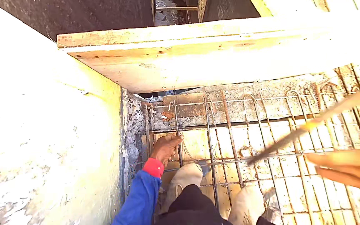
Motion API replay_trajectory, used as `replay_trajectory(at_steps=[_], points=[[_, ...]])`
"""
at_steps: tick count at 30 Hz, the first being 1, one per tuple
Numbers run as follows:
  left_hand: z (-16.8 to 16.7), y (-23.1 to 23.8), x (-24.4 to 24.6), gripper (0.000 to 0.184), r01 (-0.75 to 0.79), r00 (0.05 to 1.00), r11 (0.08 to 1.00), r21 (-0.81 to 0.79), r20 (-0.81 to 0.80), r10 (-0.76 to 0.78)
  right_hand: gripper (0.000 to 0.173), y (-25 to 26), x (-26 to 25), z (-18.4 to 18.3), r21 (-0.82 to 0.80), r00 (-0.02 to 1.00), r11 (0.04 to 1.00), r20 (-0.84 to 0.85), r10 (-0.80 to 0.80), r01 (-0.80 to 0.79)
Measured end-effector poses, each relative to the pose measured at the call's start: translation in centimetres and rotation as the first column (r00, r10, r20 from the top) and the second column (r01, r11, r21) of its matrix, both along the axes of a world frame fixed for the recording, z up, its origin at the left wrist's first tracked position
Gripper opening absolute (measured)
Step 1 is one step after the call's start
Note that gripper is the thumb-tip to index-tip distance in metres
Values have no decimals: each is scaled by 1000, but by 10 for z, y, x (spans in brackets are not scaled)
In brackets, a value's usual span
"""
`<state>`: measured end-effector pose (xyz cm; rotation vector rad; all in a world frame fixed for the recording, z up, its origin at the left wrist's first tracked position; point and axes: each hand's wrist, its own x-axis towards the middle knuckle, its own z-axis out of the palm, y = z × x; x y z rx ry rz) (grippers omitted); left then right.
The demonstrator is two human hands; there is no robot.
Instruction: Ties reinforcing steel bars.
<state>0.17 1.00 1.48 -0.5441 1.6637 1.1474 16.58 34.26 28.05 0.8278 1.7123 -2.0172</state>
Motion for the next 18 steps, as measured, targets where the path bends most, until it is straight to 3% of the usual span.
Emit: replay_trajectory(at_steps=[3, 5, 7, 9, 11, 14, 18], points=[[0, -4, -2, 19, -40, 995, 997, 60, 90, 35, 18, 12, -11, -66, -93, 879, 874, -14, 477, -476], [-2, -7, -4, 21, -46, 993, 996, 81, 117, 36, 39, -2, -19, -114, 7, 772, 772, 15, 635, -635], [-2, -9, -6, 21, -30, 992, 995, 91, 129, 18, 30, -20, -28, -156, 184, 675, 658, 37, 737, -730], [-2, -10, -7, 21, -5, 992, 995, 100, 126, -8, 14, -39, -32, -192, 355, 642, 596, 16, 767, -721], [-2, -11, -9, 23, 17, 992, 993, 117, 120, -31, 9, -61, -34, -225, 432, 708, 659, -63, 704, -616], [-3, -14, -9, 22, 9, 991, 989, 151, 128, -29, 7, -86, -29, -263, 410, 802, 777, -158, 576, -477], [-2, -15, -9, 20, -4, 989, 987, 162, 147, -21, 15, -82, -23, -262, 380, 842, 815, -147, 519, -436]])
